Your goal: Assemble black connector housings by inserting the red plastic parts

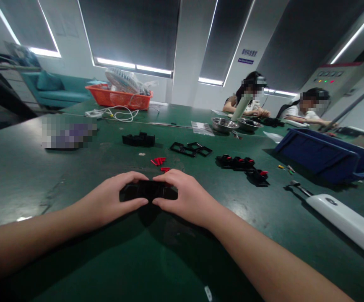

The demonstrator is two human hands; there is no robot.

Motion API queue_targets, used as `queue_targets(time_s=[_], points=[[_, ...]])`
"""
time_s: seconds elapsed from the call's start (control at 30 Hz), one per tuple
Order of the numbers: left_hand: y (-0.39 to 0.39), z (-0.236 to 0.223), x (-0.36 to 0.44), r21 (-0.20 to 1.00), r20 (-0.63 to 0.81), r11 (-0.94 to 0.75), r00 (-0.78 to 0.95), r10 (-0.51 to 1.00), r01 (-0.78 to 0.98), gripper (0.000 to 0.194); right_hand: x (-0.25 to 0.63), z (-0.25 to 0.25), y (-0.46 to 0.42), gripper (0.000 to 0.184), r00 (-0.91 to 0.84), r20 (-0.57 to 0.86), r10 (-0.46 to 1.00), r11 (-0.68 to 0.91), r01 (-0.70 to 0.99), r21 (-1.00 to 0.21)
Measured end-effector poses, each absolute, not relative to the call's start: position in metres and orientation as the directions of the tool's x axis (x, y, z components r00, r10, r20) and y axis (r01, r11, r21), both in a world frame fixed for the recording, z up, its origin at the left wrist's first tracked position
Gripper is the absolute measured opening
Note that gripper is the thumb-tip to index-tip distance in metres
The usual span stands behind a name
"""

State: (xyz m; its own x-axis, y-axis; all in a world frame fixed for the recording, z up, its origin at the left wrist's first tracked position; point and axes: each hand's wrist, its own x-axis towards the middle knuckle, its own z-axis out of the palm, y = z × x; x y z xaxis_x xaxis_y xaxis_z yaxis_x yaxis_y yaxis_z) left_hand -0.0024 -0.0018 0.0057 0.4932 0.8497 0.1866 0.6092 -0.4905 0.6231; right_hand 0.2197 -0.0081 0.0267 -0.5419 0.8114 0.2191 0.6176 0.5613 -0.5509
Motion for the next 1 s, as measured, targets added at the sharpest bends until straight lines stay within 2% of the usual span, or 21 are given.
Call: queue_targets(time_s=[1.0], points=[[-0.0028,0.0032,-0.0037,0.594,0.255,-0.525,0.476,0.842,0.610,0.037,0.2188,0.0285,-0.0090,0.041,-0.536,0.230,0.812,0.562,0.612,-0.557]])
